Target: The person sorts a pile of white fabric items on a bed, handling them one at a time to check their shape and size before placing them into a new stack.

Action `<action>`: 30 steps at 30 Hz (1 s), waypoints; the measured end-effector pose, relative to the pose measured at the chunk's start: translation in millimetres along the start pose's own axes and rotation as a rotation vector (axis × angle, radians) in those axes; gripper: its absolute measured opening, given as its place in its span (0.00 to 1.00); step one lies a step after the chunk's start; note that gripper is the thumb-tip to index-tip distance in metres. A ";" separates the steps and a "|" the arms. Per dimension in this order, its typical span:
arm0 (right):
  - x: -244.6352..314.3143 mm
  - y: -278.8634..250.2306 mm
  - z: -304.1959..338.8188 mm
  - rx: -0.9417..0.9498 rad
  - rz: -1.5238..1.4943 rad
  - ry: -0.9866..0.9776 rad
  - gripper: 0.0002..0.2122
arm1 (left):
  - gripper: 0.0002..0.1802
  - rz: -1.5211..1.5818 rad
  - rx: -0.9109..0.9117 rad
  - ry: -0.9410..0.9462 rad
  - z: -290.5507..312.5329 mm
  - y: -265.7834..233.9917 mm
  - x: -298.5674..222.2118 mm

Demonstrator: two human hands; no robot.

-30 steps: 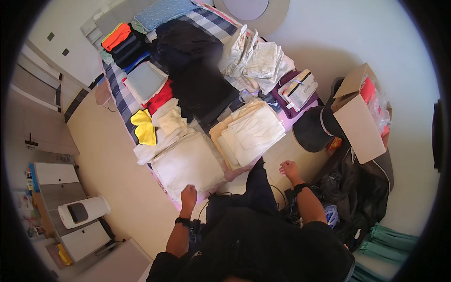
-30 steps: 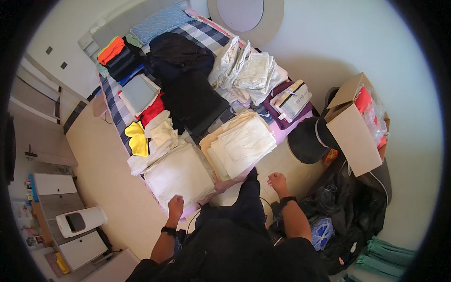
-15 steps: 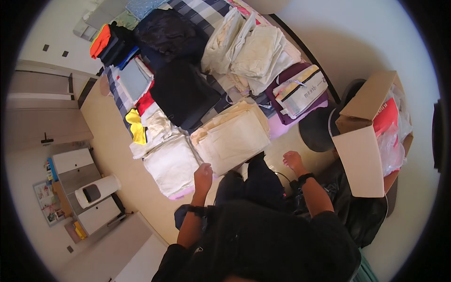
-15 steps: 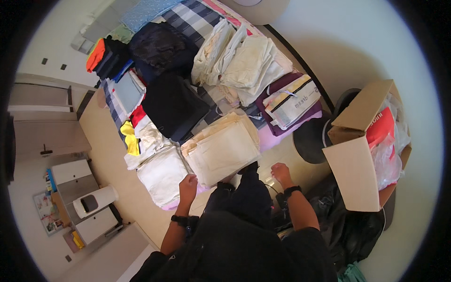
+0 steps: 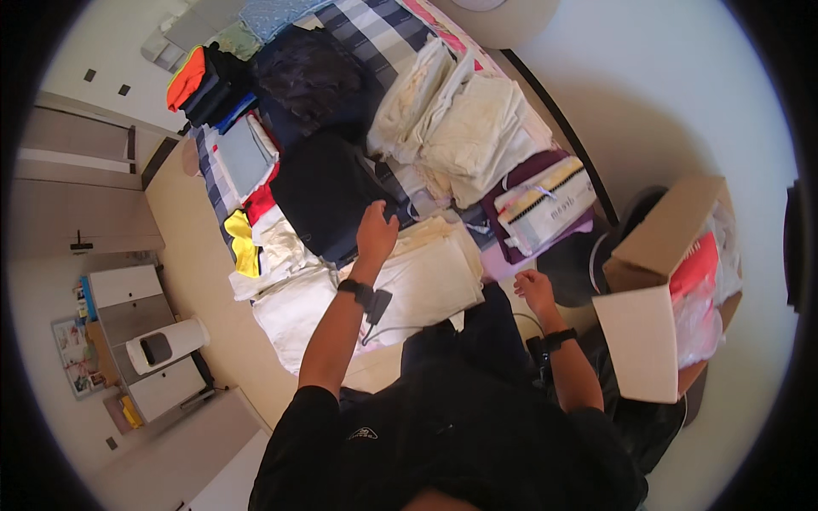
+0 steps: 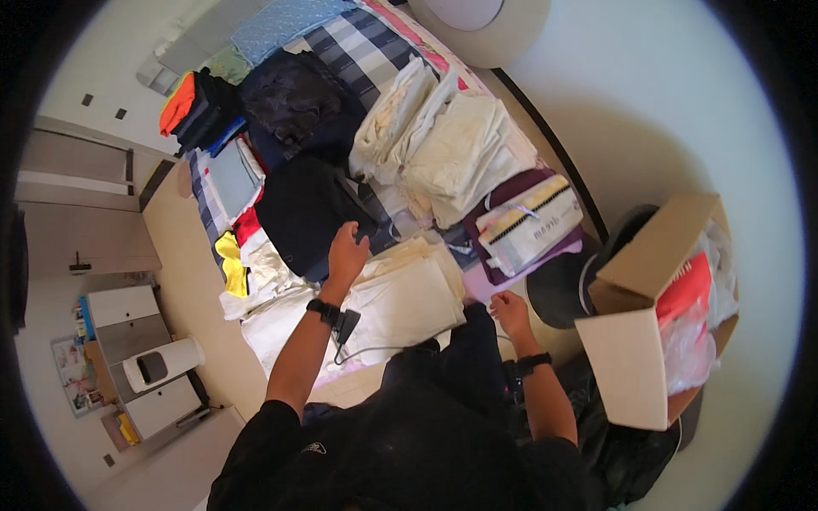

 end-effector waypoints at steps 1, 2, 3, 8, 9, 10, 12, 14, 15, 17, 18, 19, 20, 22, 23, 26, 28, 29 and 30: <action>0.1 2.5 -9.7 0.026 -0.007 -0.022 0.10 | 0.24 -0.069 -0.027 -0.012 -21.5 -2.0 -6.2; 1.5 7.5 -20.2 0.061 -0.044 -0.028 0.10 | 0.27 -0.138 -0.055 -0.029 -43.8 -4.2 -19.0; 1.7 11.4 -32.8 0.094 -0.054 -0.014 0.10 | 0.30 -0.179 -0.043 -0.056 -67.5 -5.1 -28.0; 7.0 26.4 -94.2 0.205 -0.144 0.064 0.07 | 0.45 -0.415 -0.037 -0.122 -183.0 7.4 -45.6; 7.8 24.5 -107.3 0.195 -0.173 0.057 0.07 | 0.45 -0.437 -0.006 -0.152 -202.1 13.8 -46.7; 7.1 24.2 -117.3 0.182 -0.202 0.054 0.06 | 0.44 -0.462 0.029 -0.181 -218.4 21.8 -43.9; 26.9 31.2 -126.2 0.184 -0.319 0.135 0.06 | 0.43 -0.475 0.086 -0.170 -247.8 41.3 -34.0; 28.5 28.7 -131.0 0.158 -0.443 0.212 0.06 | 0.41 -0.479 0.151 -0.137 -268.4 61.2 -28.5; 26.3 28.8 -136.0 0.180 -0.451 0.231 0.06 | 0.39 -0.496 0.196 -0.208 -276.6 68.0 -17.9; 23.0 29.6 -142.8 0.193 -0.471 0.258 0.06 | 0.32 -0.505 0.176 -0.274 -286.3 69.9 -4.9; 21.9 28.8 -145.7 0.197 -0.465 0.266 0.06 | 0.32 -0.510 0.185 -0.265 -294.8 73.3 -4.1; 20.0 29.9 -143.3 0.206 -0.459 0.280 0.06 | 0.30 -0.536 0.190 -0.221 -297.9 73.1 -4.5; 20.0 28.8 -143.9 0.205 -0.466 0.290 0.06 | 0.28 -0.561 0.193 -0.178 -300.1 72.1 -4.7; 24.8 26.1 -147.8 0.214 -0.425 0.279 0.06 | 0.22 -0.558 0.193 -0.110 -302.6 71.9 -13.5; 22.7 25.4 -147.3 0.215 -0.430 0.286 0.06 | 0.19 -0.558 0.274 -0.018 -301.1 79.4 -24.7; 18.4 25.9 -148.6 0.213 -0.444 0.314 0.06 | 0.12 -0.632 0.281 0.183 -291.7 78.0 -44.5; 17.7 26.5 -154.3 0.219 -0.388 0.284 0.06 | 0.17 -0.662 0.263 0.295 -279.7 87.0 -66.8; 13.5 26.7 -159.8 0.223 -0.386 0.283 0.06 | 0.10 -0.711 0.347 0.290 -275.9 99.7 -76.3; 12.9 28.6 -167.5 0.246 -0.382 0.247 0.06 | 0.10 -0.718 0.381 0.273 -269.4 107.4 -87.1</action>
Point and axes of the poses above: each hand's wrist, its own z-axis away from the middle knuckle, its own y-axis out of the palm, x = y × z, the point moved 10 cm from there along -z, towards the middle knuckle, and after that the axes turned 12 degrees about -z, right-handed, at the moved point
